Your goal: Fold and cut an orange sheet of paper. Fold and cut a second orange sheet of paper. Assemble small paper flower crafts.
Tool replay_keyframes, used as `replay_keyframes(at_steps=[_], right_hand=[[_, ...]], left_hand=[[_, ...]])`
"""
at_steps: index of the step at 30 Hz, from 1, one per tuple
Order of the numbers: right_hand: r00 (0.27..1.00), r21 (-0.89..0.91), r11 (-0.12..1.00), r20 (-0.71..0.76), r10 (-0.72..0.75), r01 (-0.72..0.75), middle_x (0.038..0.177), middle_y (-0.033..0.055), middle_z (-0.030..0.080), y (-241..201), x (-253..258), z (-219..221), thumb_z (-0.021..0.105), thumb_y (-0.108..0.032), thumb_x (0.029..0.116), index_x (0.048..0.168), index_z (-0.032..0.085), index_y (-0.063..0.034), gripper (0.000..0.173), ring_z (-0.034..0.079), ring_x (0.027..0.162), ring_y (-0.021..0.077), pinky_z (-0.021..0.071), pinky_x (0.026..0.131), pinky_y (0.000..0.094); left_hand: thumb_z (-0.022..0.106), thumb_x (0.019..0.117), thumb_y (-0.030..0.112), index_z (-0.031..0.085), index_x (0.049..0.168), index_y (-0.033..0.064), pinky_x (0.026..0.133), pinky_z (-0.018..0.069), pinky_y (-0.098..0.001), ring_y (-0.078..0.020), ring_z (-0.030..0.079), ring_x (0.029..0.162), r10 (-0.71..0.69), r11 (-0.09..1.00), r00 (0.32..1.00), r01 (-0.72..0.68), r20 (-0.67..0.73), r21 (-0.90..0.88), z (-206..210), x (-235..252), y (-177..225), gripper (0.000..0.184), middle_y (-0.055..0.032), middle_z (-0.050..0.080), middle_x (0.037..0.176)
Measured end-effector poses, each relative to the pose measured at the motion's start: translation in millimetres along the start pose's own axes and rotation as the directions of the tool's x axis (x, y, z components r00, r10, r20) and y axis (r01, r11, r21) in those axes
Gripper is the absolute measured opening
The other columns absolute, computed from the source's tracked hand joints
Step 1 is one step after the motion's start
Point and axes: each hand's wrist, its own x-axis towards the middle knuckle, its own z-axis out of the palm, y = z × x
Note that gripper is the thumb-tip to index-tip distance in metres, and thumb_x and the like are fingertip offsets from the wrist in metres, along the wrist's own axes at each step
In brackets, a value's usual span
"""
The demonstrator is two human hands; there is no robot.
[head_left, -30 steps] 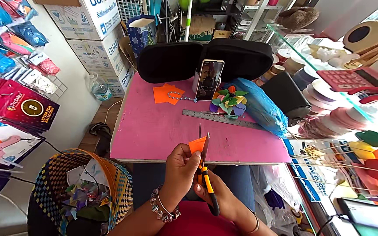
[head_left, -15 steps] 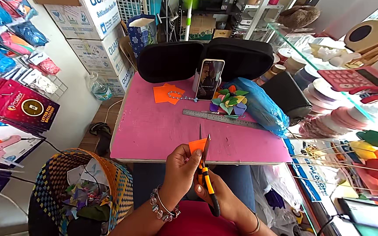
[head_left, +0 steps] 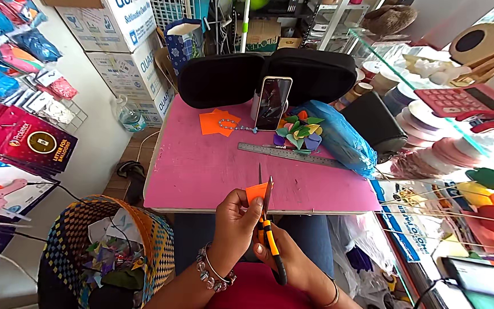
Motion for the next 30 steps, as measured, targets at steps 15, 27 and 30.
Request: replay_keyframes(at_steps=[15,27,30], right_hand=[[0.998,-0.007,0.999,-0.041,0.045,-0.045,0.073,-0.0129,0.055,-0.7,-0.8,2.5,0.067,-0.057,0.0902,0.103,0.059,-0.0086,0.051,0.051,0.062,-0.0073,0.0443,0.058,0.0117],[0.999,0.026,1.000,-0.047,0.014,-0.012,0.067,-0.0129,0.051,5.3,-5.8,-2.5,0.070,-0.053,0.0917,0.093,0.059,-0.0128,0.042,0.046,0.055,-0.0057,0.0395,0.051,0.0128],[0.999,0.003,1.000,-0.031,0.008,-0.008,0.065,-0.0131,0.050,5.2,-7.8,-6.3,0.070,-0.054,0.0914,0.090,0.059,-0.0134,0.042,0.045,0.054,-0.0057,0.0384,0.050,0.0131]], left_hand=[[0.063,0.0958,0.003,0.062,0.092,0.0026,0.065,0.0549,-0.0177,-0.0023,0.065,0.071,-0.012,1.000,1.000,0.012,-0.001,-0.007,0.3,0.0,-0.5,0.004,0.0017,0.067,0.080],[0.063,0.0970,0.004,0.063,0.096,0.0033,0.053,0.0488,-0.0129,0.0015,0.060,0.061,-0.063,0.998,0.989,0.059,0.134,0.035,-13.3,3.7,11.8,0.001,0.0046,0.066,0.077],[0.064,0.0968,0.005,0.064,0.096,0.0040,0.052,0.0477,-0.0125,0.0028,0.058,0.060,-0.080,0.996,0.980,0.071,0.184,0.057,-18.7,5.9,15.4,0.001,0.0058,0.066,0.077]])
